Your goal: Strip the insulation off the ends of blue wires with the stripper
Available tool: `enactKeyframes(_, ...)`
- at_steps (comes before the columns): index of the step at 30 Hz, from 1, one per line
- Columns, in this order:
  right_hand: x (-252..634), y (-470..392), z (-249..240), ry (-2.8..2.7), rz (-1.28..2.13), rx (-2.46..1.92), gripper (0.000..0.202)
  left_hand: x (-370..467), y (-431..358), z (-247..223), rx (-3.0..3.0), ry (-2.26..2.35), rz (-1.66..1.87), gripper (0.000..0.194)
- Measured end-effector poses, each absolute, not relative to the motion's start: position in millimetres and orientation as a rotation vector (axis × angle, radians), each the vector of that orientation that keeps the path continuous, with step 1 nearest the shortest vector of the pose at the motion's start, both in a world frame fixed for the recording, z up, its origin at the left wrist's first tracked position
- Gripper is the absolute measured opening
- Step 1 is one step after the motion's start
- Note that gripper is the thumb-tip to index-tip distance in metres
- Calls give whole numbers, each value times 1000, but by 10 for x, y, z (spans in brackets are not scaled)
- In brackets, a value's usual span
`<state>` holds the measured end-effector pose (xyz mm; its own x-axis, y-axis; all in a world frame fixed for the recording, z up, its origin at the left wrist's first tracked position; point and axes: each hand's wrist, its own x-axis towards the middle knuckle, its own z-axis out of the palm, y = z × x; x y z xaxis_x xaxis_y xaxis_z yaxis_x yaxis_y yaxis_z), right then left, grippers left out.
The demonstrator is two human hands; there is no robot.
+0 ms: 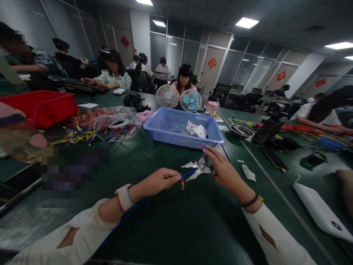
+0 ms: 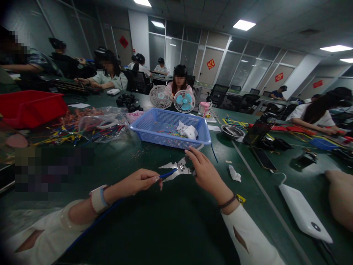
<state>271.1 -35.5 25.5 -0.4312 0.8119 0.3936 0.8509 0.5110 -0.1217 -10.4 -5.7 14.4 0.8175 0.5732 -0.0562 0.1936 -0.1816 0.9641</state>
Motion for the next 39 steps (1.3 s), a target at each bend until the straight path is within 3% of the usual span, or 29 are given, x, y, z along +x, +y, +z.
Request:
enactKeyframes(21, 2660, -408, 321, -2501, 55, -1250, 104, -164, -25, 177, 1659, 481, 264, 44)
enactKeyframes(39, 2638, -418, 269, -2435, 59, -1279, 89, -162, -19, 127, 1560, 426, 318, 41)
